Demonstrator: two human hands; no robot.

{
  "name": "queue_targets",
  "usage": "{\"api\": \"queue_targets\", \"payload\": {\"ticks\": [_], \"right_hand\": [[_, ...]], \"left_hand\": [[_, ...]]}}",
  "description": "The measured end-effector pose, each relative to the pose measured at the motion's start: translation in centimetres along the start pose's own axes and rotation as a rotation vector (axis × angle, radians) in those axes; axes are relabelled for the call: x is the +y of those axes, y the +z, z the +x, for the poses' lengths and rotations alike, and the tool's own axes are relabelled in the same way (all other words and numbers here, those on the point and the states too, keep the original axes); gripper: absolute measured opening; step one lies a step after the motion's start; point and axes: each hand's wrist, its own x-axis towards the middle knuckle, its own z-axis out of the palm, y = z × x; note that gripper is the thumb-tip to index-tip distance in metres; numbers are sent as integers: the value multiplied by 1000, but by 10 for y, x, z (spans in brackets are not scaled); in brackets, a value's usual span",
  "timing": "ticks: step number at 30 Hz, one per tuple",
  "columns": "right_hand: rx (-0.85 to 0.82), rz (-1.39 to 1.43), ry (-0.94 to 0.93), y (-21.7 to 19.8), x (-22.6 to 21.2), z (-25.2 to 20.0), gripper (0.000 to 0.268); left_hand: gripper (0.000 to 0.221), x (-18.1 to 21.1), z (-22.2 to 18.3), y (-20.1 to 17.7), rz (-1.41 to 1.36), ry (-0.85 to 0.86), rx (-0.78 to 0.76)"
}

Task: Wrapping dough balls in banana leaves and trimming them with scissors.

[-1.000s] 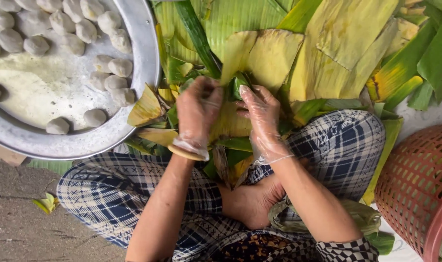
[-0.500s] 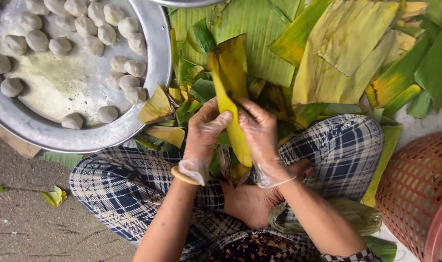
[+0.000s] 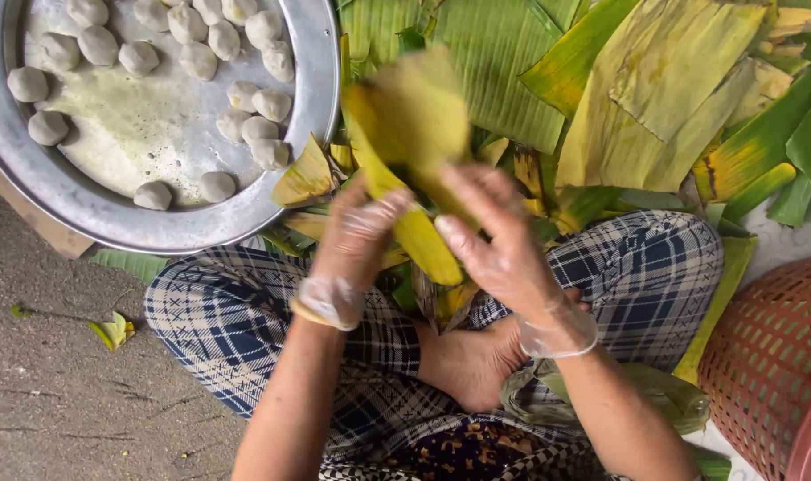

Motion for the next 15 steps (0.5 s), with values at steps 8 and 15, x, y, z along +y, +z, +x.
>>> {"api": "queue_targets", "payload": {"ticks": [8,15], "right_hand": [[-206,452,542,-13,-45,41,105],[-15,158,326,21,-24,8,4]], "left_hand": [[41,46,-16,-27,-61,206,-148],[58,-8,-12,-16,93,43,152]]}}
